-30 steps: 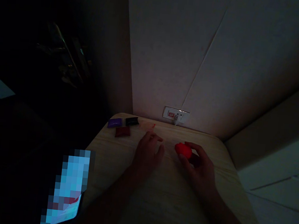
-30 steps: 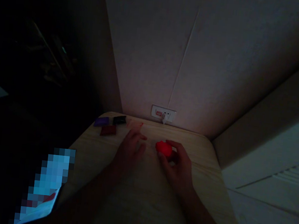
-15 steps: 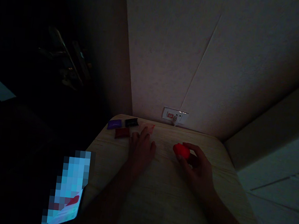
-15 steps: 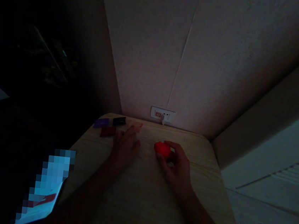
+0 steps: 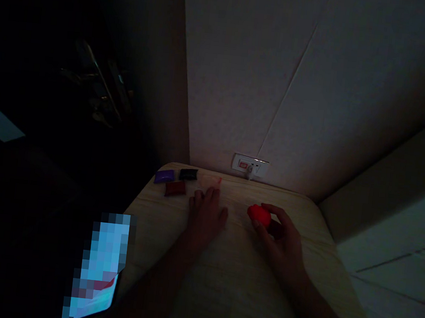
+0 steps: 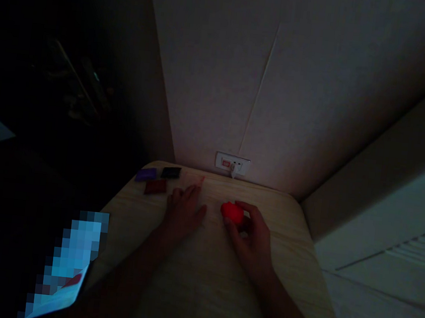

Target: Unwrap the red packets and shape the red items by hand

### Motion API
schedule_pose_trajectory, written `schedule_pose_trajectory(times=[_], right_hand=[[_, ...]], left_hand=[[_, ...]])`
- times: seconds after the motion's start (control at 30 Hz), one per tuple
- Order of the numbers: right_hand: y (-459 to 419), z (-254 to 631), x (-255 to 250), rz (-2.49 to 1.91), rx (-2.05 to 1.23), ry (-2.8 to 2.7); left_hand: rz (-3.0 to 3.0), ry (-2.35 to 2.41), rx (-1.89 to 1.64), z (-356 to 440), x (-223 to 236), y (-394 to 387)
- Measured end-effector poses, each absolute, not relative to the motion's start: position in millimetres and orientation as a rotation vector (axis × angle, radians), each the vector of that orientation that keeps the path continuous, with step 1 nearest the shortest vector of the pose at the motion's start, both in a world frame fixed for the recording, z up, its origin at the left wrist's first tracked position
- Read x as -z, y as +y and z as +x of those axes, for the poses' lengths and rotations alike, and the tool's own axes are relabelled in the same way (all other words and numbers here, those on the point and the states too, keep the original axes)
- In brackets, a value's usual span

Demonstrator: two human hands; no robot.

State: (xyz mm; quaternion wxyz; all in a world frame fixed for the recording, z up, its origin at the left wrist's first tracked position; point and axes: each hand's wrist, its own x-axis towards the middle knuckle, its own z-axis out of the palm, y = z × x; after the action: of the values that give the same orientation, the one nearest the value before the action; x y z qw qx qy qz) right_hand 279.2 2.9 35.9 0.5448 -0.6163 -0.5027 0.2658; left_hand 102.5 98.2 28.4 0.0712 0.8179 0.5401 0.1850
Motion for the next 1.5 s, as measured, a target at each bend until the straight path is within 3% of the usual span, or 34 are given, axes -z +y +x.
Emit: schedule_pose_trajectory(times=[0.4, 0.67, 1.03, 1.5], right_hand=[[5.0, 279.5, -38.4, -1.439, -0.628, -1.134], [11.9, 281.7, -34.6, -1.424, -0.618, -1.095], [15.7, 284.0, -24.6, -1.427, -0.605, -1.2], [22.9, 286.8, -25.9, -1.474, -0.543, -1.238]], left_hand=[[2.489, 0.995, -0.862, 110.6, -37.4, 71.3], [2.506, 1.213, -0.778, 101.5, -22.6, 83.6], [2.494, 1.193, -0.911, 103.4, -30.2, 84.7], [2.512, 1.264, -0.789, 102.1, -25.6, 88.3]])
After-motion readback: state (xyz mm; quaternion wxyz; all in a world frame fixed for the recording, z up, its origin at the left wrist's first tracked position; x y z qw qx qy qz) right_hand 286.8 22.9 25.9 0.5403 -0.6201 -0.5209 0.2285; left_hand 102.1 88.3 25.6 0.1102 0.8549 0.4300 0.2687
